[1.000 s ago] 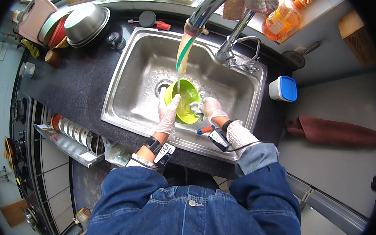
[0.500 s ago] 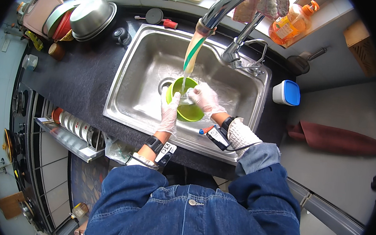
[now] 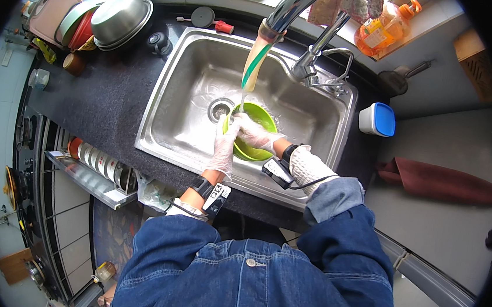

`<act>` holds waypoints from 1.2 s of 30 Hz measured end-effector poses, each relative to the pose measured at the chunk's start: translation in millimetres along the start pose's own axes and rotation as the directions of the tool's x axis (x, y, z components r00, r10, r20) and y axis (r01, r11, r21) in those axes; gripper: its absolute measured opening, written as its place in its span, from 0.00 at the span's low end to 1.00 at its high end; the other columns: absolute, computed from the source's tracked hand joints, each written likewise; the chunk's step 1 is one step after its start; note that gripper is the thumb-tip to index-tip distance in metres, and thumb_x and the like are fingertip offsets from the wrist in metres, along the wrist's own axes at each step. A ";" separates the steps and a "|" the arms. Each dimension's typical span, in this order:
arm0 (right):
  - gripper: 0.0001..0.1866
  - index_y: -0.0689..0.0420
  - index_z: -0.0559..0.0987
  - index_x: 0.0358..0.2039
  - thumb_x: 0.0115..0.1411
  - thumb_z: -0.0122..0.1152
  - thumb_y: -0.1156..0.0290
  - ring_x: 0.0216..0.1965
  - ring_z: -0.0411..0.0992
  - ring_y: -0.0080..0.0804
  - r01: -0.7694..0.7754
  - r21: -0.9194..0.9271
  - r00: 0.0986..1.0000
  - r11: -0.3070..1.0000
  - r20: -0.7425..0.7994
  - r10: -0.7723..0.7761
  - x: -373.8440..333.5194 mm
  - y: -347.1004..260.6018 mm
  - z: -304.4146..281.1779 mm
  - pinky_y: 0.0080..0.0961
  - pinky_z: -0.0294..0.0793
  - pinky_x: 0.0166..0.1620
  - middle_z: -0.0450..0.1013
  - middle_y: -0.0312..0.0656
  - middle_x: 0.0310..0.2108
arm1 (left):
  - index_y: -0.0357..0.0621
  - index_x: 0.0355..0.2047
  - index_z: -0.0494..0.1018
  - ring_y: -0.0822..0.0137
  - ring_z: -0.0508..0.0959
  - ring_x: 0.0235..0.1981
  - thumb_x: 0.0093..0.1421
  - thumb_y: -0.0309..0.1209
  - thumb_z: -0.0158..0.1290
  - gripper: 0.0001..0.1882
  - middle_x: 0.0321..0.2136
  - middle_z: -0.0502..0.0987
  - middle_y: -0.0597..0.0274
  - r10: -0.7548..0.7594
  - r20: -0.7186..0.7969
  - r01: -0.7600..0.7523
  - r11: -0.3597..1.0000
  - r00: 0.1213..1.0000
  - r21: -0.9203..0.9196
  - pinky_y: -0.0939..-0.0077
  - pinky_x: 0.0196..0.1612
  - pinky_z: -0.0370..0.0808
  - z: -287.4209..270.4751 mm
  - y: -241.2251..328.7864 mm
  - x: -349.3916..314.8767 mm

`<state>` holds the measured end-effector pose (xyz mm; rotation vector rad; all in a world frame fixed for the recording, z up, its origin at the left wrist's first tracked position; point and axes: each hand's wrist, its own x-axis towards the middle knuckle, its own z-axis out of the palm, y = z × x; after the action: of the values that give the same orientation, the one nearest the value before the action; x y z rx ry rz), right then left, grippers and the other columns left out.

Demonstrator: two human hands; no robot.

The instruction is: The person washes a green bowl and a metal pot in a kitchen sink using a sponge and running water. The bowl is rinsed and placed in a dish rack. The pot is scrubbed and rinsed under the tap.

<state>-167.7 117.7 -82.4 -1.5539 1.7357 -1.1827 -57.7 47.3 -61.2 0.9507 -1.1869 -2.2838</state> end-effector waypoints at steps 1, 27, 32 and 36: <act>0.10 0.57 0.72 0.37 0.57 0.45 0.71 0.38 0.68 0.45 -0.206 0.006 0.978 0.978 -0.016 0.207 -2.2 3.7 -1.6 0.31 0.67 0.44 0.70 0.49 0.37 | 0.39 0.55 0.58 0.70 0.65 0.50 0.57 0.28 0.52 0.26 0.50 0.65 0.60 -0.014 0.004 0.014 1.000 1.000 0.026 0.78 0.54 0.62 0.7 0.1 -0.3; 0.20 0.59 0.71 0.41 0.51 0.58 0.60 0.41 0.70 0.40 -0.785 0.077 0.537 0.615 -0.412 0.737 -29.8 -2.5 -26.0 0.29 0.68 0.46 0.68 0.48 0.45 | 0.35 0.59 0.52 0.64 0.65 0.51 0.49 0.23 0.55 0.37 0.51 0.64 0.52 0.437 -0.092 -0.403 0.879 0.895 0.254 0.72 0.55 0.62 14.9 19.6 -11.6; 0.35 0.67 0.66 0.47 0.45 0.64 0.55 0.47 0.70 0.46 -0.863 0.136 0.417 0.488 -0.357 0.836 -12.3 -7.9 -15.8 0.33 0.67 0.49 0.71 0.58 0.40 | 0.36 0.59 0.53 0.59 0.69 0.44 0.43 0.25 0.58 0.41 0.46 0.67 0.45 0.388 -0.036 -0.323 0.813 0.921 0.484 0.66 0.48 0.66 22.8 0.8 -23.8; 0.23 0.61 0.76 0.35 0.46 0.63 0.55 0.40 0.73 0.46 -0.734 -0.174 0.673 0.656 -0.311 0.671 0.0 1.2 -42.9 0.33 0.70 0.42 0.74 0.53 0.35 | 0.35 0.57 0.55 0.62 0.66 0.47 0.41 0.24 0.54 0.39 0.46 0.67 0.53 0.216 0.098 -0.234 0.936 0.972 0.262 0.69 0.51 0.63 13.3 -1.9 -19.2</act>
<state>-204.3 128.8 -62.7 -0.7030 2.4311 -0.7185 -54.1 67.5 -49.9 0.7851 -1.5829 -2.0204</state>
